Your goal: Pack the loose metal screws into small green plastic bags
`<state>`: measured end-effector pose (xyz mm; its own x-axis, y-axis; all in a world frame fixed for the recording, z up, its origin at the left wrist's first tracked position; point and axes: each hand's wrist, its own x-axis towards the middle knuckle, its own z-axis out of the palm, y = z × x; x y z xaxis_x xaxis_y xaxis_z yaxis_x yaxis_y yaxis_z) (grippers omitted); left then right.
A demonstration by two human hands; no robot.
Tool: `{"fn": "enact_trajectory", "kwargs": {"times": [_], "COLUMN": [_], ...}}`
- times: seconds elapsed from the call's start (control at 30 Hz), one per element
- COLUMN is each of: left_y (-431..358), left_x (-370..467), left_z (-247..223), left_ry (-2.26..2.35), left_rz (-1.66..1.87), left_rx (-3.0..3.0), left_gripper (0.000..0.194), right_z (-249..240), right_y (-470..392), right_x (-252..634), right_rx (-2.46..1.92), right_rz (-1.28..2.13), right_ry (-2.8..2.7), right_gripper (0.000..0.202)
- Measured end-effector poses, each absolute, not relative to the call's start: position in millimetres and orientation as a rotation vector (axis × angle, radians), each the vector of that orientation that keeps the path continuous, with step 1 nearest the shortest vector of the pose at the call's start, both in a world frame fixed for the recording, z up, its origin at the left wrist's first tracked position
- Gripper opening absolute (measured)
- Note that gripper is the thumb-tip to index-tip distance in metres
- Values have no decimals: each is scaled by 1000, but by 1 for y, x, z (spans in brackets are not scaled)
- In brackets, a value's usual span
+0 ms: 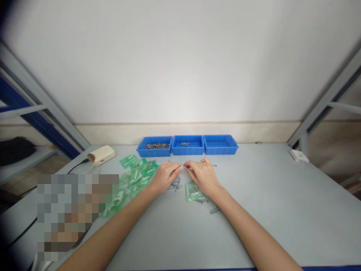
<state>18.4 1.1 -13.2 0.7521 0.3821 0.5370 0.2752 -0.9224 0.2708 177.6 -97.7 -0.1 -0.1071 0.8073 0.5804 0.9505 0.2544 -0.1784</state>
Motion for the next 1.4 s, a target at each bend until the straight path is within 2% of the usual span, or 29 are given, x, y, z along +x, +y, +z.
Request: {"fn": "enact_trajectory", "kwargs": {"times": [0.13,0.4,0.63,0.87,1.1,1.27,1.4], "left_y": [1,2,2,2,3,2,3], "left_x": [19,19,20,20,20,21,20], "left_z": [-13,-14,-15,-15,-16,-17,-17], "left_ry": [548,538,581,485,464,466,454], "left_rz": [919,847,781,899,887,938,942], "left_rx": [2806,2874,2841,2812,2860,2817,2880], "left_gripper": [23,14,17,20,37,30,35], "right_z": [1,1,1,4,1,0,1], "right_y": [-97,-97,-98,-98,-98,-97,-97], "right_x": [179,179,180,181,180,182,181], "right_rx": [-1577,-1544,-1491,-1513,-1508,-1520,-1526], "right_rz": [-341,-410,-471,-461,-490,-466,-447], "right_ry": [-1983,-1979,-2038,-2020,-2043,-2032,-2045], "right_gripper": [24,18,12,16,15,18,15]}}
